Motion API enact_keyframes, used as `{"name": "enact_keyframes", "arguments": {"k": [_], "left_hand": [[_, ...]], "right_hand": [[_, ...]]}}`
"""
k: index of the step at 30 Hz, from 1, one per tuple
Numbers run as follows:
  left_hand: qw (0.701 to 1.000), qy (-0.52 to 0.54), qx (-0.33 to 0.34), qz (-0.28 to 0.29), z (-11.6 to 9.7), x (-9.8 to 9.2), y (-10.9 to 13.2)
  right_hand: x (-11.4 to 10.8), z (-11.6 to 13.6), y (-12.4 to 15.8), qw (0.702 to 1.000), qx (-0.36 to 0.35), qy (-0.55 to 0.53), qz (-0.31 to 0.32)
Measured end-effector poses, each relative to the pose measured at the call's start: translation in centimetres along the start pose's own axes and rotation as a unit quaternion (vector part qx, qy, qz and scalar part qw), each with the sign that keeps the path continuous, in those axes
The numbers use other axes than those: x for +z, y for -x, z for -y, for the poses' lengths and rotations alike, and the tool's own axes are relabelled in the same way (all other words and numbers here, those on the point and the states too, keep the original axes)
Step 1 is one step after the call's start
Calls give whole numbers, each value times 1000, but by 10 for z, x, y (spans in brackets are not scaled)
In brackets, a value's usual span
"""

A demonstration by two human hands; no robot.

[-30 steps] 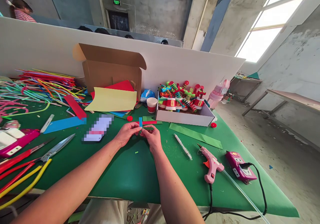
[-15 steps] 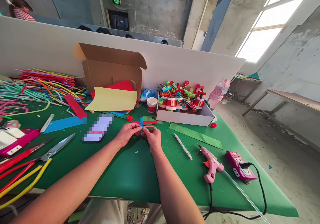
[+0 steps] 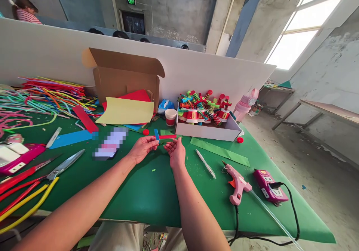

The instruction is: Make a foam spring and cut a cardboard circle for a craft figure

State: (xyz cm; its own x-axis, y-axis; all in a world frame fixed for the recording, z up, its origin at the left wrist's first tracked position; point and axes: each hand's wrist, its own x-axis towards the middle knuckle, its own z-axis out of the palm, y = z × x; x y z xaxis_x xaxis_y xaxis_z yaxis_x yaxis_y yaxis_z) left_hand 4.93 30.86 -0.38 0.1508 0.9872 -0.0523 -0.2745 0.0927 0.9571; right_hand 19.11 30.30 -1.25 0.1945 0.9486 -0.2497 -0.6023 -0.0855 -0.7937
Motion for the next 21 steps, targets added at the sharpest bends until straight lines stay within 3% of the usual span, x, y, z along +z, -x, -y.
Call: {"name": "enact_keyframes", "arguments": {"k": [7, 21], "left_hand": [[1000, 2, 6, 21, 1, 0, 0], [1000, 5, 1, -2, 0, 1, 1]], "right_hand": [[2, -6, 5, 989, 31, 46, 140], [6, -4, 12, 985, 2, 67, 161]]}}
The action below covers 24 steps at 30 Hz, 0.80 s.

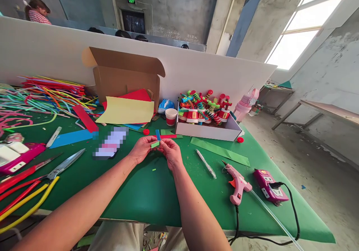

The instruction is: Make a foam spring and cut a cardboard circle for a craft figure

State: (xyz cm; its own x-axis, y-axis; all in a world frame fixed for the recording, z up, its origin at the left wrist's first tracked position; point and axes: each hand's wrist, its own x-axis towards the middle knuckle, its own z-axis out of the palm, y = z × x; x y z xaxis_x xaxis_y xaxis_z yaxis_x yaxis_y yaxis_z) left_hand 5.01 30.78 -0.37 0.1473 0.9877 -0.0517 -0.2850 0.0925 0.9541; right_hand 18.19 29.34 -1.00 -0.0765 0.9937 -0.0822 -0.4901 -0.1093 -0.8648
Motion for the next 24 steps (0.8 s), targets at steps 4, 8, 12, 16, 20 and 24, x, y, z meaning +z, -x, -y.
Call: {"name": "enact_keyframes", "arguments": {"k": [4, 8, 12, 16, 20, 24], "left_hand": [[1000, -2, 2, 6, 2, 0, -1], [1000, 2, -2, 10, 5, 0, -2], [1000, -16, -1, 10, 8, -1, -4], [1000, -18, -5, 16, 9, -2, -4], [997, 8, 4, 78, 3, -2, 0], [996, -4, 13, 88, 0, -1, 2]], "right_hand": [[0, 0, -1, 1000, -10, 20, -15], [0, 0, -2, 997, -35, 50, -40], [0, 0, -2, 992, -57, 96, -55], [-2, 0, -2, 990, -68, 111, -56], [-2, 2, -3, 994, -63, 53, -71], [0, 3, -3, 996, -42, -5, -74]]}}
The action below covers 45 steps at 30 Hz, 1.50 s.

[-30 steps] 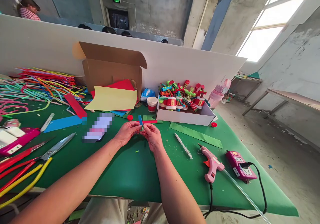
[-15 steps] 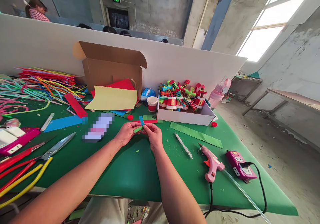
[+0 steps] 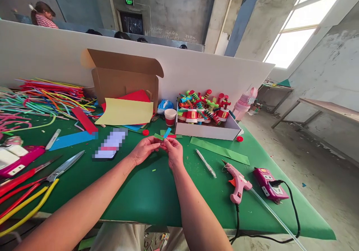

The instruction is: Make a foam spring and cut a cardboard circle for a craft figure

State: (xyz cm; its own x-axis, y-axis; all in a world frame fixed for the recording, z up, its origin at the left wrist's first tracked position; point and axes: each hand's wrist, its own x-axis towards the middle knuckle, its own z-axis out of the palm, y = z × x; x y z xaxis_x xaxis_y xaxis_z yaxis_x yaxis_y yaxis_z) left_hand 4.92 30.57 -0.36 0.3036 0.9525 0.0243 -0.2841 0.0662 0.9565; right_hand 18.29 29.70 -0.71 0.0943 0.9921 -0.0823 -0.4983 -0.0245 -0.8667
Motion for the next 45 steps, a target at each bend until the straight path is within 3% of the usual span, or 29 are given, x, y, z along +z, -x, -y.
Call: {"name": "enact_keyframes", "arguments": {"k": [5, 17, 28, 35, 45], "left_hand": [[997, -3, 19, -71, 6, 0, -4], [996, -25, 25, -83, 5, -1, -6], [993, -19, 34, -110, 4, -2, -4], [993, 9, 26, -111, 5, 3, -4], [990, -4, 34, -136, 6, -1, -6]], "right_hand": [[4, -4, 2, 999, -3, 14, 30], [2, 0, 1, 995, -23, 78, 55], [2, -7, -2, 995, -15, 70, 66], [4, -3, 1, 998, 9, -26, 54], [2, -4, 0, 998, 2, 12, 55]]}}
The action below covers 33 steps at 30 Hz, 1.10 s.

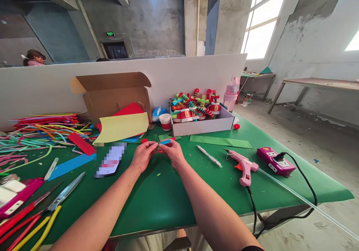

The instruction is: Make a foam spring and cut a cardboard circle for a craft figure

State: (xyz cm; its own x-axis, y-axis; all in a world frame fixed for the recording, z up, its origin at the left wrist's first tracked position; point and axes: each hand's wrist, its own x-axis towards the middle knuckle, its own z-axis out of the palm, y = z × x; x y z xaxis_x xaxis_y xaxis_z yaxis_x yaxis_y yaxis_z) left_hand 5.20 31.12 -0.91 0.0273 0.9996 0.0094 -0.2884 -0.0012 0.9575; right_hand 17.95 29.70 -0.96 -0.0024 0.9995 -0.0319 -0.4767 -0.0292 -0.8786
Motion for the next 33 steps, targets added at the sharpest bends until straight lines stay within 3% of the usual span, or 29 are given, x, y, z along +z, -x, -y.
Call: {"name": "enact_keyframes", "arguments": {"k": [15, 33], "left_hand": [[999, 9, -40, 23, -5, 0, 4], [1000, 1, 0, -4, -4, -2, 1]], "right_hand": [[0, 0, 0, 999, 1, 26, -22], [-2, -5, -1, 1000, 21, 19, -7]]}}
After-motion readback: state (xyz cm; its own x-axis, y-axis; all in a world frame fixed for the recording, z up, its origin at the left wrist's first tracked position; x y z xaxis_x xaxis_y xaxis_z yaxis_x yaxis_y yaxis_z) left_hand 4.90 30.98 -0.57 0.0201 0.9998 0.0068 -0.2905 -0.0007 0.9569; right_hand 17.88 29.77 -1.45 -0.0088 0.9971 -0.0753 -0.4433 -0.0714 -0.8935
